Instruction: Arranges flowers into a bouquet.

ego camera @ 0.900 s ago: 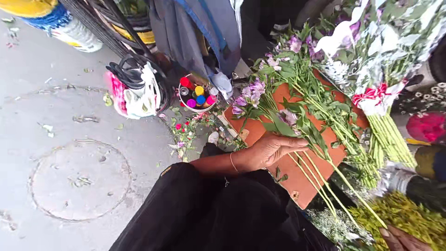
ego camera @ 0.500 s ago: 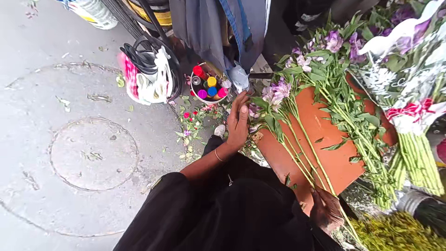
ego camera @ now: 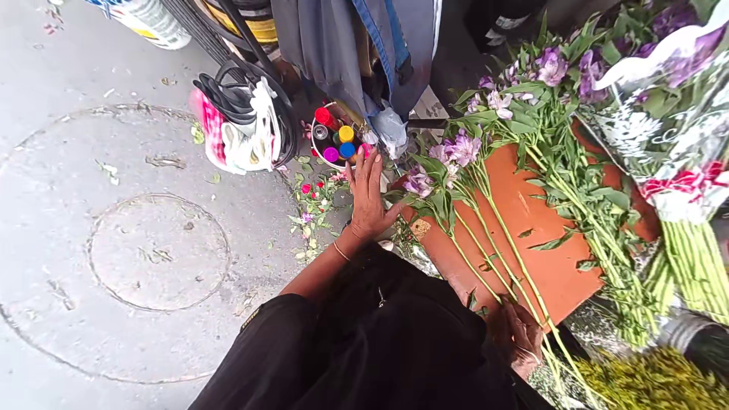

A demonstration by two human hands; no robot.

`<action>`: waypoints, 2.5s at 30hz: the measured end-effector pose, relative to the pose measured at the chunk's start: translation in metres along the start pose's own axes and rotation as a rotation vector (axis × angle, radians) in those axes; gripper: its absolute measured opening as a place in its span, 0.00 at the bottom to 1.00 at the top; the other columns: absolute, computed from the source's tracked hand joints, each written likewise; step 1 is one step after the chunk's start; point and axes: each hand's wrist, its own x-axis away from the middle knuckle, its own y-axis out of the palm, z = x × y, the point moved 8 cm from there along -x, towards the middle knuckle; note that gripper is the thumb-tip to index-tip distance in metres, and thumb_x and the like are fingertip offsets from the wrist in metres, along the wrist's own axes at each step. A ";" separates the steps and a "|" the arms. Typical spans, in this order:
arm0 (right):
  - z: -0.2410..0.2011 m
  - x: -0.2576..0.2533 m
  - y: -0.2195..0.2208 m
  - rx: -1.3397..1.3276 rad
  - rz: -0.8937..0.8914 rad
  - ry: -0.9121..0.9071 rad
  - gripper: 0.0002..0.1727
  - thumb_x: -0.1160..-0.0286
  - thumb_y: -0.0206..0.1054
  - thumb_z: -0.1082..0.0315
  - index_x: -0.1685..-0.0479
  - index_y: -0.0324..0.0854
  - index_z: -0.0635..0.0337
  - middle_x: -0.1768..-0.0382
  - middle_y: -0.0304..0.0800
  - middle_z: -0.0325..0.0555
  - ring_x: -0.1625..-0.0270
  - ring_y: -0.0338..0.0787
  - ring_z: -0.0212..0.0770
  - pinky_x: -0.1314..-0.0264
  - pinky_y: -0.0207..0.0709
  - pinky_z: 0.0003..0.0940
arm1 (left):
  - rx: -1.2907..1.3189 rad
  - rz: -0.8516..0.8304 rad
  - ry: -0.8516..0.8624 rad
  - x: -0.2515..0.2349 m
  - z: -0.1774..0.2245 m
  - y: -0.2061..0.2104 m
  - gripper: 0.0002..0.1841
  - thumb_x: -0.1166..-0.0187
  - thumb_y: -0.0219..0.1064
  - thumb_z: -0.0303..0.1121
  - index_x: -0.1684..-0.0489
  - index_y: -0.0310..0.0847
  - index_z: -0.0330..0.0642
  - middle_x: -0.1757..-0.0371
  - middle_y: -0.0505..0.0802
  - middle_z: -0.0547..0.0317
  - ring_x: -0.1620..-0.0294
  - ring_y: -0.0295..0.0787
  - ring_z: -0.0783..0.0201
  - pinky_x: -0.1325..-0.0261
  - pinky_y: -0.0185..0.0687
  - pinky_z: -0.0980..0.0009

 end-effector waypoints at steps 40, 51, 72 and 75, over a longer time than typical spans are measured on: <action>0.026 -0.305 -0.065 0.043 0.278 -0.160 0.18 0.10 0.59 0.63 0.39 0.86 0.67 0.45 0.88 0.70 0.40 0.88 0.69 0.36 0.77 0.63 | 0.145 -0.147 0.265 0.015 -0.008 -0.037 0.56 0.24 0.43 0.78 0.12 0.49 0.32 0.15 0.68 0.29 0.09 0.59 0.49 0.08 0.50 0.57; -0.071 -0.240 -0.207 0.287 0.564 -0.306 0.15 0.12 0.61 0.66 0.36 0.87 0.59 0.62 0.89 0.62 0.58 0.89 0.64 0.59 0.80 0.55 | 0.645 -0.073 0.280 -0.081 0.193 -0.032 0.15 0.12 0.61 0.35 0.45 0.90 0.33 0.45 0.92 0.57 0.41 0.86 0.74 0.36 0.83 0.77; 0.068 0.087 -0.202 0.376 0.367 0.432 0.22 0.09 0.51 0.60 0.63 0.77 0.73 0.73 0.86 0.66 0.67 0.92 0.67 0.61 0.82 0.63 | 1.513 -0.755 -0.083 0.014 0.466 0.108 0.10 0.13 0.57 0.24 0.61 0.86 0.36 0.78 0.86 0.65 0.81 0.80 0.75 0.74 0.80 0.80; 0.122 0.235 -0.166 0.388 0.242 0.635 0.22 0.12 0.51 0.63 0.57 0.76 0.81 0.62 0.86 0.77 0.54 0.90 0.77 0.41 0.76 0.72 | 1.495 -0.747 -0.165 0.005 0.460 0.117 0.13 0.09 0.53 0.27 0.61 0.86 0.40 0.76 0.88 0.66 0.78 0.84 0.73 0.68 0.84 0.78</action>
